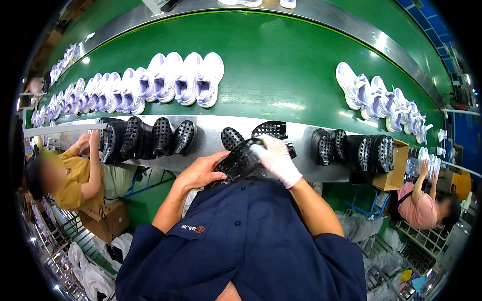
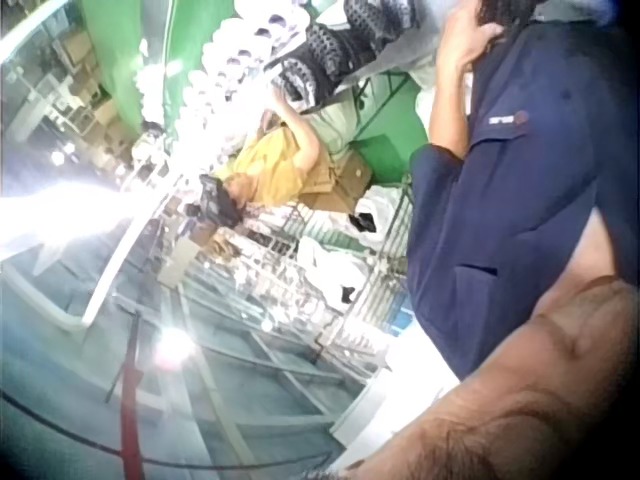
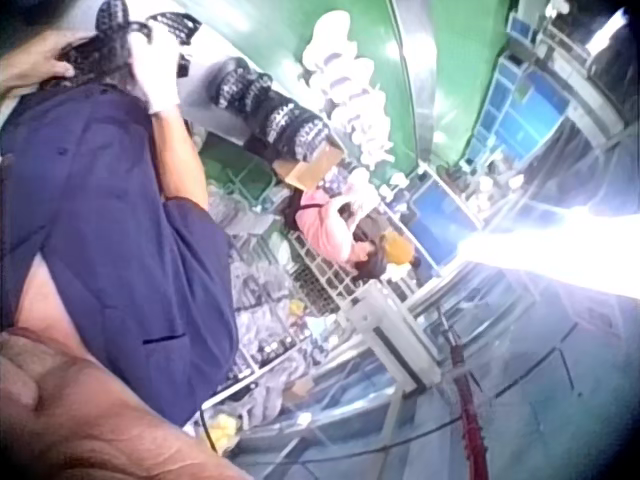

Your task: The person picks up black shoe outsoles and white sneakers from a conveyor belt, fits the sneakers onto the outsoles by hand, and places the assembled pairs back onto the belt or into containers.

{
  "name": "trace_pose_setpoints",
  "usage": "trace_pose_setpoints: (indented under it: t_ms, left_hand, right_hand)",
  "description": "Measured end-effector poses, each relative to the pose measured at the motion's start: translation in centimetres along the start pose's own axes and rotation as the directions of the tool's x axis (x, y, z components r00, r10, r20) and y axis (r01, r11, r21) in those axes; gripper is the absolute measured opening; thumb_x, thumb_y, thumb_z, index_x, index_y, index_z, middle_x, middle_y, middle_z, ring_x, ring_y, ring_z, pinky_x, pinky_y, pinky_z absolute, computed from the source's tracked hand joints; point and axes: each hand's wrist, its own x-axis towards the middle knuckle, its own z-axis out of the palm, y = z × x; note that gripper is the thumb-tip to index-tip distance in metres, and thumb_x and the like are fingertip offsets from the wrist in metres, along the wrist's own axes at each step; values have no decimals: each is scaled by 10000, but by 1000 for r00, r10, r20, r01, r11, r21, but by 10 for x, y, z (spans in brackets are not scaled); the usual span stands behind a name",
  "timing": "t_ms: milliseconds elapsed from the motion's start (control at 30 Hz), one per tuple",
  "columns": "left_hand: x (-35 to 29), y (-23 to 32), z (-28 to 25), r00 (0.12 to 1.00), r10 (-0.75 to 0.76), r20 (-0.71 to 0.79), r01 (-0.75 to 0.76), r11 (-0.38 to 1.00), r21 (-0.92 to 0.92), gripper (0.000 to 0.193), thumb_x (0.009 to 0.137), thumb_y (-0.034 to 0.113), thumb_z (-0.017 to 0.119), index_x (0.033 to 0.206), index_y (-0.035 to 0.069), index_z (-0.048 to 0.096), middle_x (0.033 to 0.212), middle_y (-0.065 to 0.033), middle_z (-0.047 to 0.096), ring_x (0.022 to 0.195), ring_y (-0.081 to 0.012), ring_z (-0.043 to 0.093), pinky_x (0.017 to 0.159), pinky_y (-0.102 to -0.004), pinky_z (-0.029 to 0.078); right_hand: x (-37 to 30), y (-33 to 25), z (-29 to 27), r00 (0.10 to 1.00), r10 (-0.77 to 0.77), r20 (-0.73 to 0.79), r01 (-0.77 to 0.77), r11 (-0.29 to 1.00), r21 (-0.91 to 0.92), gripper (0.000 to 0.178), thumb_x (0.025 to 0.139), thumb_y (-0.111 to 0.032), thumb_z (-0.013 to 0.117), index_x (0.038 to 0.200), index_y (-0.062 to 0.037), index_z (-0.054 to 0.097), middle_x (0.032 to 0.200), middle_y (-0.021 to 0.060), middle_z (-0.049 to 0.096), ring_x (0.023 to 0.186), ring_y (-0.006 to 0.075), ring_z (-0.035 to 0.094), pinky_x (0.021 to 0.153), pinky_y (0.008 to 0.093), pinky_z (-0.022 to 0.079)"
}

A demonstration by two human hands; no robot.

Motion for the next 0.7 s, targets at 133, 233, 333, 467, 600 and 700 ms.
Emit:
trace_pose_setpoints:
  t_ms: [133, 233, 333, 467, 600, 700]
  left_hand:
    - [1, -14, 2, 994, 22, -105, -23, 1000, -6, 723, 838, 37, 728, 1513, 158, 498, 1334, -211, 664, 1162, -336, 669, 1002, -387, 504]
    - [15, 16, 7, 979, 130, -155, -113, 987, 111, 634, 865, -61, 610, 1461, 148, 558, 1405, -211, 612, 1257, -374, 623, 1041, -399, 492]
    - [34, 43, 12, 980, 145, -135, -61, 868, 493, 445, 885, 1, 617, 1318, 92, 662, 1209, -199, 675, 1084, -400, 668, 964, -403, 526]
    - [61, 86, 34, 900, 430, -79, -275, 698, 661, 366, 880, 249, 751, 1162, 20, 711, 1083, -177, 651, 961, -385, 666, 851, -453, 544]
    - [90, 92, 37, 956, 285, -64, -208, 820, 533, 386, 847, 291, 785, 1087, -2, 709, 1130, -158, 645, 1051, -375, 647, 876, -455, 539]
    - [95, 78, 43, 893, 428, -143, -197, 655, 730, 273, 854, 199, 745, 1042, 4, 711, 1121, -154, 653, 996, -357, 671, 833, -450, 556]
  right_hand:
    - [-30, 23, -41, 930, 366, 24, -319, 776, 544, 229, 930, -210, 703, 1051, -17, 728, 775, 49, 701, 569, 100, 584, 487, 301, 469]
    - [-49, 17, -58, 916, 388, -99, -329, 870, 366, 256, 917, -184, 688, 1099, -9, 730, 730, 66, 677, 548, 107, 573, 487, 307, 472]
    - [-56, 15, -60, 953, 185, -241, -195, 981, -20, 298, 874, -200, 637, 1064, 19, 705, 830, 256, 686, 761, 394, 696, 741, 441, 546]
    - [-51, 8, -52, 964, 97, -247, -143, 974, -175, 230, 871, -181, 603, 940, 27, 673, 864, 305, 666, 871, 488, 660, 782, 508, 528]
    - [-56, 10, -51, 959, 110, -260, -171, 958, -228, 219, 870, -185, 594, 909, 22, 650, 833, 308, 663, 842, 488, 662, 781, 524, 532]
    - [-61, 8, -48, 970, 100, -223, -166, 939, -302, 218, 868, -191, 591, 912, 15, 647, 832, 302, 671, 836, 482, 667, 788, 534, 536]
